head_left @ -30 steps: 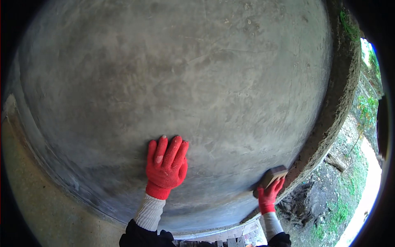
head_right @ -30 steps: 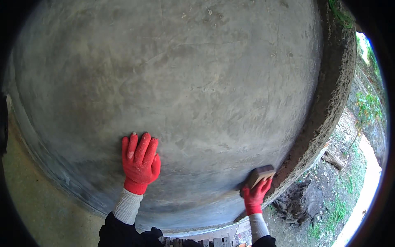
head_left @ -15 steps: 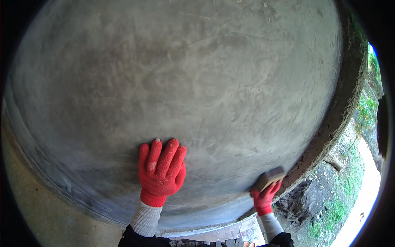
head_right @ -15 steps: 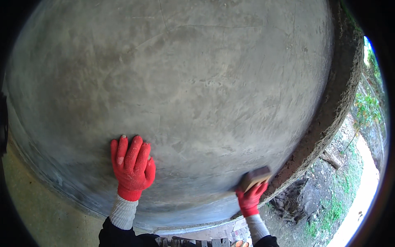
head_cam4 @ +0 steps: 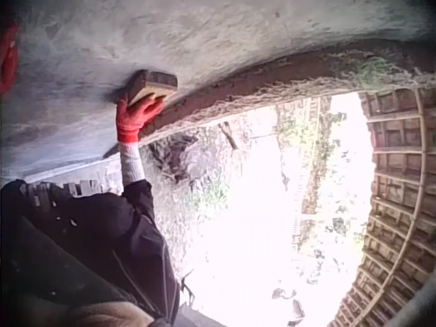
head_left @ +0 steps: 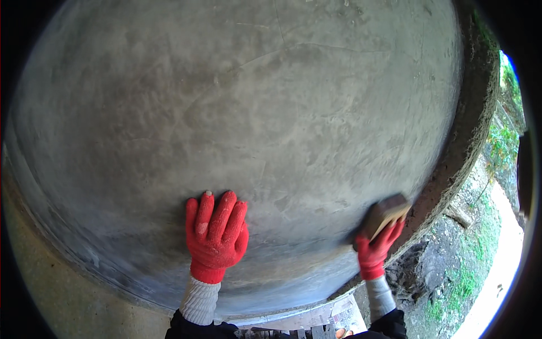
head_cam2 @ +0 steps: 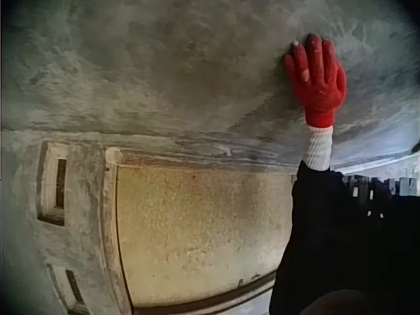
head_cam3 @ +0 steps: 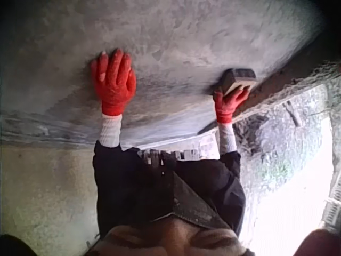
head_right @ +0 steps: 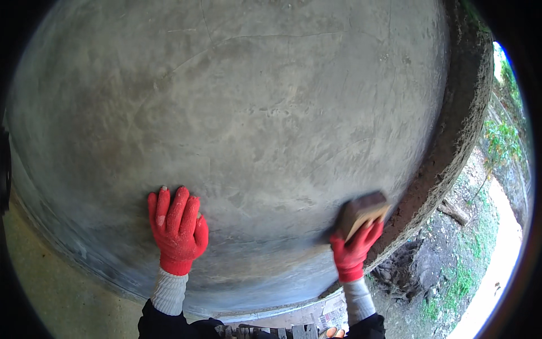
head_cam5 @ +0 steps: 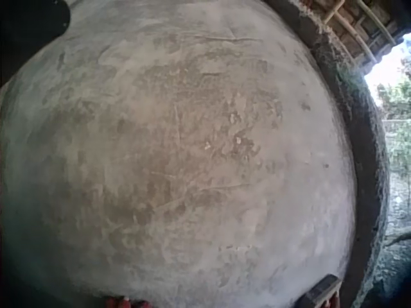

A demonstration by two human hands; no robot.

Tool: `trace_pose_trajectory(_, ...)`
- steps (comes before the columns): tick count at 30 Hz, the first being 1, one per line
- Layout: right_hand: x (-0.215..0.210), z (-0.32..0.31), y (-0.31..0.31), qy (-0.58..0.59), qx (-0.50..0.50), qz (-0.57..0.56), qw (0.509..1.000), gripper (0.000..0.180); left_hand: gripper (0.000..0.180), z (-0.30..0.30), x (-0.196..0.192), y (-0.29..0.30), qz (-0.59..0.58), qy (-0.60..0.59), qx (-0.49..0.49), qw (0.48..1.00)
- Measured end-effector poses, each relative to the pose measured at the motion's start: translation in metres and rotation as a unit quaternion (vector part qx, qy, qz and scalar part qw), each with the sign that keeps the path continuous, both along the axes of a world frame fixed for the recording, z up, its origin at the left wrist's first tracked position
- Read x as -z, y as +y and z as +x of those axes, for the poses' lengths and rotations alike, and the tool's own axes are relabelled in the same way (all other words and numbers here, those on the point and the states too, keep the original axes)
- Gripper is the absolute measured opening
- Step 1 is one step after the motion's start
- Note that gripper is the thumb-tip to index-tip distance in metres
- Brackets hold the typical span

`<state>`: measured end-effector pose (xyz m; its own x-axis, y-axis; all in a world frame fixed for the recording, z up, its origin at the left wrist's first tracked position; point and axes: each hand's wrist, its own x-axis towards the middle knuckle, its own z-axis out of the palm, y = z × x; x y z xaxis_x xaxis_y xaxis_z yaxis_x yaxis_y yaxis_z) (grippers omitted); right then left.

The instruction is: The person rubs a sanding block against a concrete wall using a circular motion while wearing red gloves.

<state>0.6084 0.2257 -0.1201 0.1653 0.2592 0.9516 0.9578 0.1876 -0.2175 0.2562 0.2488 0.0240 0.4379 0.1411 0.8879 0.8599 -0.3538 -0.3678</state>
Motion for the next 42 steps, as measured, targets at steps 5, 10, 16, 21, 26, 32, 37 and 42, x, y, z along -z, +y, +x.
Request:
trace_pose_trajectory(5, 0.121, -0.006, -0.023, -0.046, -0.019, -0.087, 0.995, 0.116, 0.029, 0.003, -0.001, 0.002, 0.001, 0.004, 0.007, 1.0)
trace_pose_trajectory(10, -0.029, -0.018, -0.005, 0.01, -0.024, 0.005, 1.0, 0.092, 0.029, 0.0, 0.001, 0.0, 0.0, 0.006, 0.0, 1.0)
trace_pose_trajectory(16, -0.058, -0.034, 0.0, -0.024, -0.021, 0.028, 0.999, 0.096, 0.027, 0.001, 0.001, -0.001, 0.001, -0.018, -0.011, 1.0)
trace_pose_trajectory(21, 0.114, -0.027, -0.015, -0.13, -0.064, -0.057, 0.988, 0.112, 0.029, 0.007, -0.001, 0.0, 0.008, -0.011, 0.022, 1.0)
trace_pose_trajectory(26, 0.008, -0.052, -0.012, -0.084, -0.017, -0.023, 0.996, 0.113, 0.029, 0.002, 0.002, 0.002, 0.014, -0.006, 0.026, 1.0)
trace_pose_trajectory(32, -0.11, -0.07, -0.006, -0.019, -0.041, 0.022, 0.999, 0.096, 0.029, -0.001, 0.003, 0.0, -0.003, -0.006, 0.016, 1.0)
trace_pose_trajectory(37, 0.043, -0.077, -0.011, -0.091, -0.008, -0.05, 0.995, 0.115, 0.029, 0.002, -0.002, 0.004, 0.002, -0.014, 0.04, 0.999)
trace_pose_trajectory(42, 0.056, -0.082, -0.021, -0.088, -0.077, -0.069, 0.991, 0.121, 0.031, 0.003, -0.003, 0.002, 0.008, -0.018, 0.048, 0.999)
